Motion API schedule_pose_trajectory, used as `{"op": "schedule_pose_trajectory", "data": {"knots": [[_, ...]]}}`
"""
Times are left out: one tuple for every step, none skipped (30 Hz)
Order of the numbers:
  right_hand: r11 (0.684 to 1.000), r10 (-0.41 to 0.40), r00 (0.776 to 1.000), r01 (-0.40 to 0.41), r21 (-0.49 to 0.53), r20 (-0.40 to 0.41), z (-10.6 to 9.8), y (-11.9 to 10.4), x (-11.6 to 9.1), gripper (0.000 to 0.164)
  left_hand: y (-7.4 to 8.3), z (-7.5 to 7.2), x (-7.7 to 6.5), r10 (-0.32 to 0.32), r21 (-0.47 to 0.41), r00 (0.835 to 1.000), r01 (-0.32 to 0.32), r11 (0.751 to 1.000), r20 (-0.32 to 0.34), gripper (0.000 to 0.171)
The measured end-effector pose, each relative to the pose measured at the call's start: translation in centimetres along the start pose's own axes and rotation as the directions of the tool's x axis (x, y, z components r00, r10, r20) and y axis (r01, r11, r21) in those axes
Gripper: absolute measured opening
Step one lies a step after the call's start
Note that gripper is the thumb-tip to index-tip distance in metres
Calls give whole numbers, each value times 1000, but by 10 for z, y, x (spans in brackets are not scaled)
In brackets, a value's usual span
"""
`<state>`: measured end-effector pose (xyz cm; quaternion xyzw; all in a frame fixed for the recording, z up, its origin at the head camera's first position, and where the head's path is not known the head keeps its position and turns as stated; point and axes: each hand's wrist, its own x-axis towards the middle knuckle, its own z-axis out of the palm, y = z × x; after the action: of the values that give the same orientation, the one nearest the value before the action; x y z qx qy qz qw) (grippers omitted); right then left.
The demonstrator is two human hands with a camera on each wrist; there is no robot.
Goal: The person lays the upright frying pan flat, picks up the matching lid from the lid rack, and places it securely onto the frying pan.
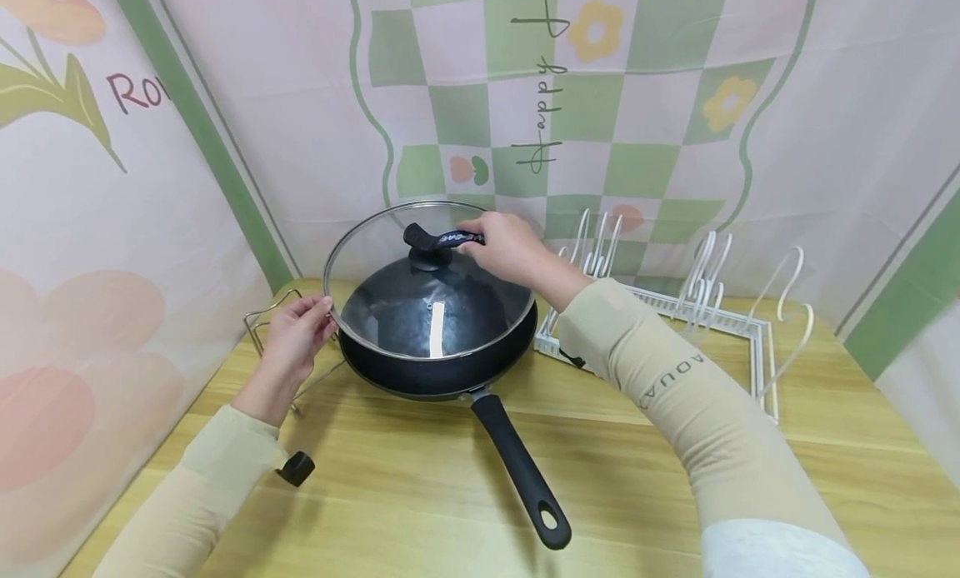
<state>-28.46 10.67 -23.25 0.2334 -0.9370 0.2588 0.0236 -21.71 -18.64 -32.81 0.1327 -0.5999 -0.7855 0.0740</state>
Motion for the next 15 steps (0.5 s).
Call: {"op": "schedule_pose_trajectory", "data": {"knots": [[1000, -1, 1000, 1, 1, -2, 1, 1, 0, 44, 0, 0, 0, -1, 1, 1000, 1, 1000, 2, 5], [1000, -1, 1000, 1, 1, -2, 1, 1, 0, 44, -1, 0, 0, 1, -1, 1000, -1, 1000, 1, 5], [1000, -1, 1000, 1, 4, -1, 2, 1, 1, 44, -2, -1, 0, 2, -4, 1000, -2, 1000, -2, 6], [1000, -1, 1000, 1, 2, -2, 2, 1, 0, 44, -2, -1, 1, 4, -1, 1000, -4, 1000, 1, 6], [1000, -2, 1000, 2, 2, -2, 2, 1, 0, 44, -2, -1, 1, 5, -3, 1000, -5, 1000, -1, 6], [1000, -2, 1000, 2, 3, -2, 3, 1, 0, 45, -3, -1, 1, 7, -2, 1000, -7, 1000, -1, 5], [1000, -3, 1000, 3, 1, -4, 3, 0, 0, 45, -3, -2, 1, 8, 0, 1000, -8, 1000, -1, 5], [1000, -3, 1000, 3, 0, -3, 4, 0, -1, 45, -4, -2, 1, 9, 2, 1000, -9, 1000, -1, 5], [1000, -4, 1000, 4, -4, -4, 4, 0, -1, 45, -4, -2, 1, 8, 5, 1000, -8, 1000, 0, 4], [1000, -5, 1000, 5, -9, -6, 5, 0, -1, 45, -4, -3, 1, 7, 7, 1000, -7, 1000, 1, 4], [1000, -5, 1000, 5, -10, -5, 6, 0, -1, 45, -4, -3, 1, 5, 9, 1000, -5, 1000, 3, 4], [1000, -6, 1000, 6, -14, -6, 6, 0, -2, 45, -4, -4, 0, 3, 12, 1000, -3, 1000, 4, 4], [1000, -7, 1000, 7, -16, -6, 7, 0, -2, 45, -4, -4, 0, 0, 14, 1000, 0, 1000, 3, 4], [1000, -7, 1000, 7, -17, -5, 8, 1, -2, 45, -5, -4, 0, -2, 14, 1000, 2, 1000, 2, 5], [1000, -9, 1000, 9, -17, -5, 8, 1, -2, 45, -5, -5, 0, -4, 16, 1000, 4, 1000, 0, 5]]}}
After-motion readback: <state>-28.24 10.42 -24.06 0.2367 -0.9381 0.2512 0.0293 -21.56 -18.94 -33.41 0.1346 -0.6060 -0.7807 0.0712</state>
